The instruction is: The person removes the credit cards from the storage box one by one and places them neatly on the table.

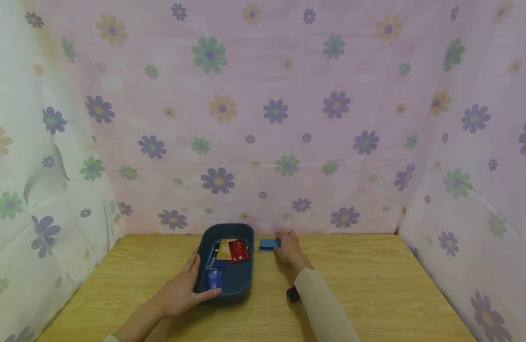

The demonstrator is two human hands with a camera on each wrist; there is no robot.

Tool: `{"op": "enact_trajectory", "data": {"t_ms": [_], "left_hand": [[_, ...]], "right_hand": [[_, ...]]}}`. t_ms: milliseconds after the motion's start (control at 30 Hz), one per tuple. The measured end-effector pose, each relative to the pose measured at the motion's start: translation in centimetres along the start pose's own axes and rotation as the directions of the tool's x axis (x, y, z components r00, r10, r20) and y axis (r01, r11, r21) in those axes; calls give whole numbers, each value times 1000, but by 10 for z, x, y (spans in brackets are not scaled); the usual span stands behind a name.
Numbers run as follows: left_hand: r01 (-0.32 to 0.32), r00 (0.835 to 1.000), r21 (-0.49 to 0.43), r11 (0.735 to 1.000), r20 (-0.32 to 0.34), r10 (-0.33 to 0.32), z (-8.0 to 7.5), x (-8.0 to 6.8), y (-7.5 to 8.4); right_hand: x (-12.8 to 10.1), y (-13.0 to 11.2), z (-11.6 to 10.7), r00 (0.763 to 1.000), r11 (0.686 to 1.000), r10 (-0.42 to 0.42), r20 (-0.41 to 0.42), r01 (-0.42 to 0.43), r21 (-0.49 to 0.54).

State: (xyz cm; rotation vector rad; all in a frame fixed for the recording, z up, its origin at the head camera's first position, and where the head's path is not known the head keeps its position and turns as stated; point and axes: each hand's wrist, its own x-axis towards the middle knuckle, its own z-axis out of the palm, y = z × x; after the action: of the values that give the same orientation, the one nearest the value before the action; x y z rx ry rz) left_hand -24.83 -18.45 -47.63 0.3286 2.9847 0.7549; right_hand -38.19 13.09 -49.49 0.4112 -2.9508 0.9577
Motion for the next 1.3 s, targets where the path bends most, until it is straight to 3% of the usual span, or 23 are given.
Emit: {"op": "enact_trajectory", "data": {"t_ms": [533,833,1300], "left_hand": [[6,1000,-13,1000,4,-6,5,-1,-1],[5,1000,-3,1000,25,-5,4,0,0],[14,1000,6,1000,22,-15,0,-1,-1]], "right_hand": [[0,4,-2,998,999,-26,60,25,25],[-9,6,-14,998,997,-35,43,32,69],[-32,-11,-34,988,976,-142,61,129,174]]}}
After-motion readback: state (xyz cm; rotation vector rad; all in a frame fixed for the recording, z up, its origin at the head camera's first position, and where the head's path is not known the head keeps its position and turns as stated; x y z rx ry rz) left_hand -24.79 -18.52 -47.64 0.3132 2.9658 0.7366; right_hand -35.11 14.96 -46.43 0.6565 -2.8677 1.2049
